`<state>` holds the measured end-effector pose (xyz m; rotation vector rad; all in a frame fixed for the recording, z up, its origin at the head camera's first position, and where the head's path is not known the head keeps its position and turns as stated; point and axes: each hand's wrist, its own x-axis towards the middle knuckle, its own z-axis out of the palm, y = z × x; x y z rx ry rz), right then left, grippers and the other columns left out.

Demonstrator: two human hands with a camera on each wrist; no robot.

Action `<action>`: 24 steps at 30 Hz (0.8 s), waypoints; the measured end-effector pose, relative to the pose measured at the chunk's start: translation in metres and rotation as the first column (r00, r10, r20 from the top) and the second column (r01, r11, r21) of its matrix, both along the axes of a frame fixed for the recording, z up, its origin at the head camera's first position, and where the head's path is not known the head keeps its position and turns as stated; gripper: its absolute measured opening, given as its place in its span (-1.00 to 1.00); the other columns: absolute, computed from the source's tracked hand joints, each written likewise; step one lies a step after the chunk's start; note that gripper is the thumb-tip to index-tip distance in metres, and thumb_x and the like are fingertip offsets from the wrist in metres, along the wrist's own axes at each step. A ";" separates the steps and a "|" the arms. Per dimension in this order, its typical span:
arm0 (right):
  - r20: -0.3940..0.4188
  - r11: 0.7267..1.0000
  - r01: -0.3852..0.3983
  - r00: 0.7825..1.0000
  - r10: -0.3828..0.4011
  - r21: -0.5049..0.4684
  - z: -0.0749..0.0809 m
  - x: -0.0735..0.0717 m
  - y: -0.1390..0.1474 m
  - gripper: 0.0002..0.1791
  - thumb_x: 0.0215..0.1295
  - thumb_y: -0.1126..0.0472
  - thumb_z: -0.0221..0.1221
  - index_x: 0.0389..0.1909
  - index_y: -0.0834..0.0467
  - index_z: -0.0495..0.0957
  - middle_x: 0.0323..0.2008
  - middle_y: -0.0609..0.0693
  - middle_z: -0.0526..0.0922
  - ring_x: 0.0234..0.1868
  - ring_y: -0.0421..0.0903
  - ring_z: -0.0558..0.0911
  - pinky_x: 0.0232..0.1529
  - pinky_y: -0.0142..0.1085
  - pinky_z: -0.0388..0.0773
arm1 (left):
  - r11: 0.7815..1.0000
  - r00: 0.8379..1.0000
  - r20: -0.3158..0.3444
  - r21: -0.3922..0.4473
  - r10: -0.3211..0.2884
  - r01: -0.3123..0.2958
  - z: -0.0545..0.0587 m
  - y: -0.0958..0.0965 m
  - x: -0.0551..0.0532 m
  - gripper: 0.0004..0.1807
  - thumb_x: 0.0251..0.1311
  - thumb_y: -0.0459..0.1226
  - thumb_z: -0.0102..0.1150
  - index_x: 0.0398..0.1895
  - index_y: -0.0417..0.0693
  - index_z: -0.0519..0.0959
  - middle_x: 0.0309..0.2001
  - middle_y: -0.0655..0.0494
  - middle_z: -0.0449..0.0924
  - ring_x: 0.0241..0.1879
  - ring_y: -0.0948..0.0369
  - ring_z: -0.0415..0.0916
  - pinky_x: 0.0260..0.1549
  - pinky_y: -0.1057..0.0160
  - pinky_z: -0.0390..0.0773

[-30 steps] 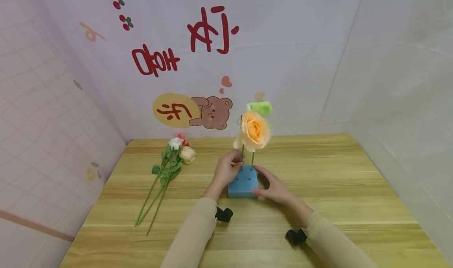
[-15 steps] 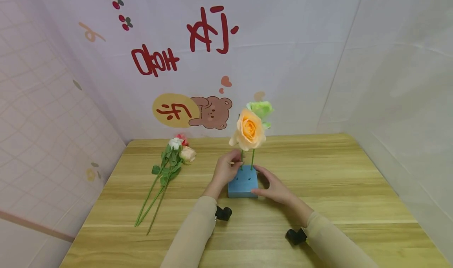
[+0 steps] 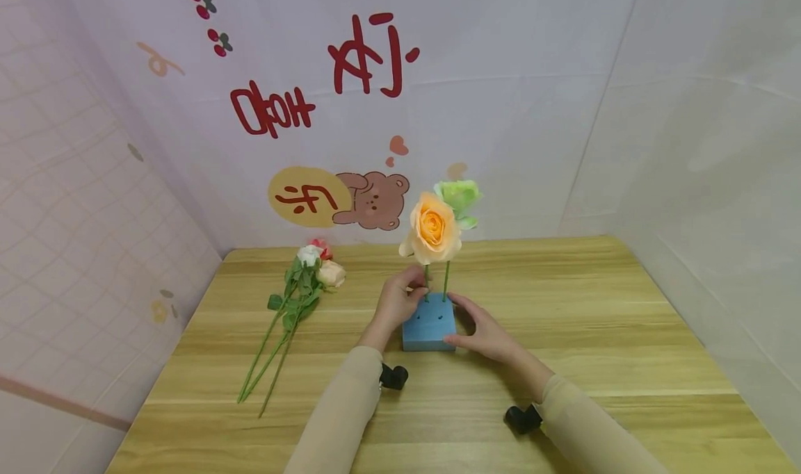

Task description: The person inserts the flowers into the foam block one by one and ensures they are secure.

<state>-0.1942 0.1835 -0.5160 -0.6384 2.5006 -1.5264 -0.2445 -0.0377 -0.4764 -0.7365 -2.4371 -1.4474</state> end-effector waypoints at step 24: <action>-0.026 1.000 -0.003 1.000 0.003 -0.002 -0.005 -0.002 0.000 -0.05 0.18 0.10 0.42 0.51 0.17 0.14 0.45 0.20 0.22 0.41 0.21 0.25 0.38 0.16 0.11 | 1.000 1.000 -0.002 0.021 -0.021 0.021 -0.009 -0.003 0.002 -0.73 0.22 -0.53 0.24 -0.04 -0.15 0.62 -0.25 -0.07 0.66 -0.21 0.11 0.64 -0.28 0.30 0.65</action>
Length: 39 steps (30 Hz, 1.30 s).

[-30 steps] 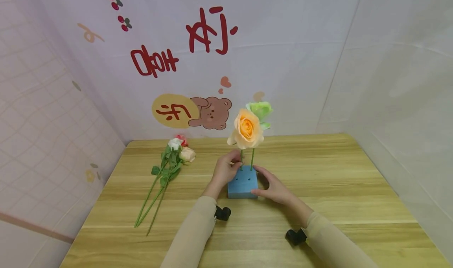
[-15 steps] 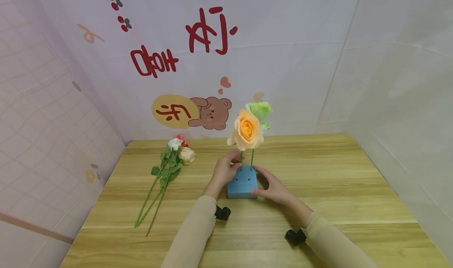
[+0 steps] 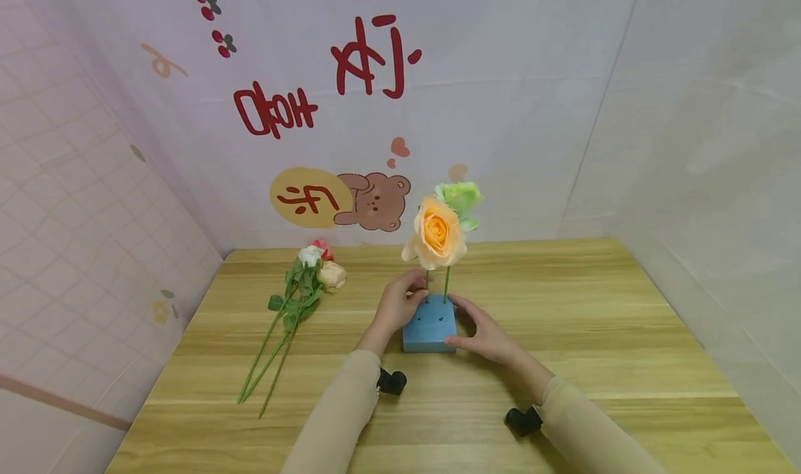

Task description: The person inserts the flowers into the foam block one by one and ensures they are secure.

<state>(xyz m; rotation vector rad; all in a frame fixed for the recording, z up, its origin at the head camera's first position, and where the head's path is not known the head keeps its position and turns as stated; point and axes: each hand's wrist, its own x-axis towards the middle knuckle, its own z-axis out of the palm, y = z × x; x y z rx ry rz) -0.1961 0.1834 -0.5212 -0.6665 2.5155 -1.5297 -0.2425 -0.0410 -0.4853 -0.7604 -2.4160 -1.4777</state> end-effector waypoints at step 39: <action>-0.002 1.000 -0.019 1.000 0.019 -0.013 0.003 0.000 0.000 -0.05 0.17 0.13 0.43 0.50 0.20 0.13 0.46 0.21 0.19 0.43 0.23 0.22 0.40 0.14 0.08 | 0.973 0.966 0.253 0.232 -0.051 -0.009 0.002 -0.049 0.031 -0.65 0.29 -0.54 0.16 0.12 -0.22 0.53 -0.06 -0.30 0.60 -0.15 -0.10 0.62 -0.22 -0.08 0.66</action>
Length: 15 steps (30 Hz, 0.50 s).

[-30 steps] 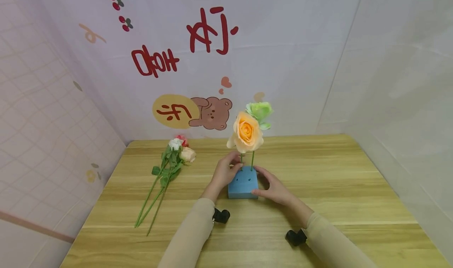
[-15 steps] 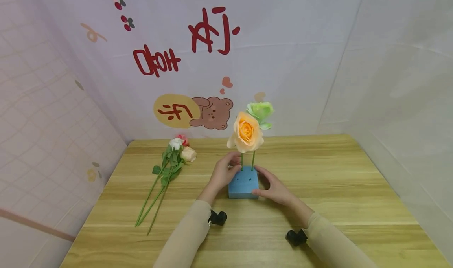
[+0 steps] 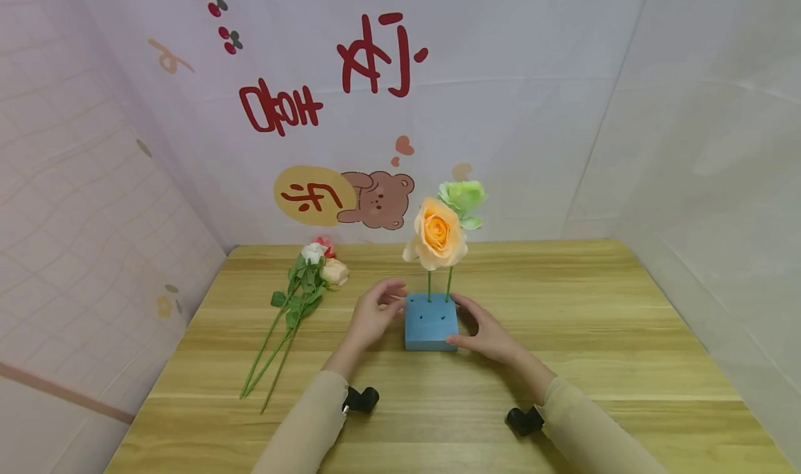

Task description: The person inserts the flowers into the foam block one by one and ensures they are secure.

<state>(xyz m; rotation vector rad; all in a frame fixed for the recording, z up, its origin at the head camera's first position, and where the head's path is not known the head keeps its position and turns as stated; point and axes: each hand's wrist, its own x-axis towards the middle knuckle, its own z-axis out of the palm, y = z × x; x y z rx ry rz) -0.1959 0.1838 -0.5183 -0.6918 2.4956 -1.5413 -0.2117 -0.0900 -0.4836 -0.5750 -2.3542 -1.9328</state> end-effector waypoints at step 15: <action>0.009 1.000 0.000 1.000 0.000 0.017 0.002 0.001 0.001 -0.04 0.18 0.08 0.42 0.51 0.17 0.12 0.47 0.20 0.17 0.43 0.21 0.21 0.40 0.13 0.10 | 0.974 0.998 0.056 -0.225 -0.008 0.020 0.021 -0.075 0.017 -0.64 0.29 -0.41 0.24 0.15 -0.17 0.53 -0.09 -0.11 0.67 -0.09 0.02 0.61 -0.10 0.13 0.60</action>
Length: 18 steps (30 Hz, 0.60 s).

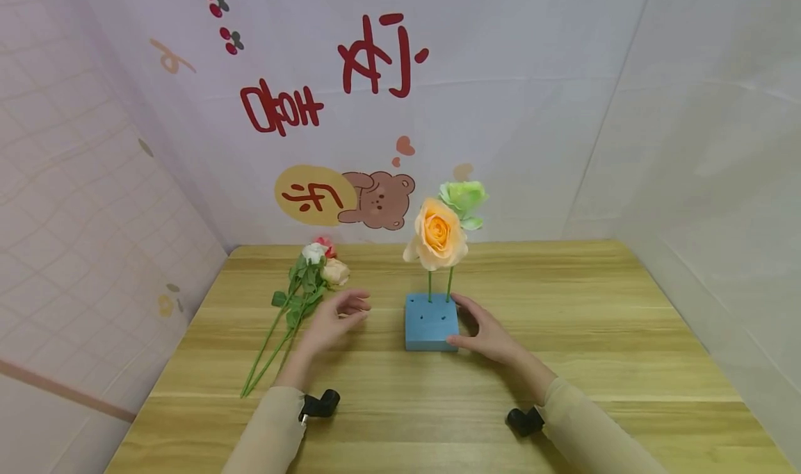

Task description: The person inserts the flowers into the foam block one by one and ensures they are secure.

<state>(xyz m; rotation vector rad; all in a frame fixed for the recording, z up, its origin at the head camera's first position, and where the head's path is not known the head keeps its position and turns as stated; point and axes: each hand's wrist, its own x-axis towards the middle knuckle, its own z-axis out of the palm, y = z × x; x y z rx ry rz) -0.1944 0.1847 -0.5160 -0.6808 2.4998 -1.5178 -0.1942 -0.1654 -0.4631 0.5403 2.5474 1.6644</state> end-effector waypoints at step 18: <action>0.010 1.000 0.006 1.000 -0.006 -0.016 -0.003 -0.001 0.000 -0.04 0.17 0.10 0.43 0.51 0.16 0.13 0.46 0.19 0.19 0.43 0.20 0.22 0.40 0.13 0.07 | 0.980 0.981 -0.023 -0.036 0.194 -0.195 0.018 -0.099 0.026 -0.59 0.32 -0.31 0.25 0.19 -0.25 0.49 0.00 -0.20 0.63 -0.11 0.24 0.57 -0.17 0.36 0.56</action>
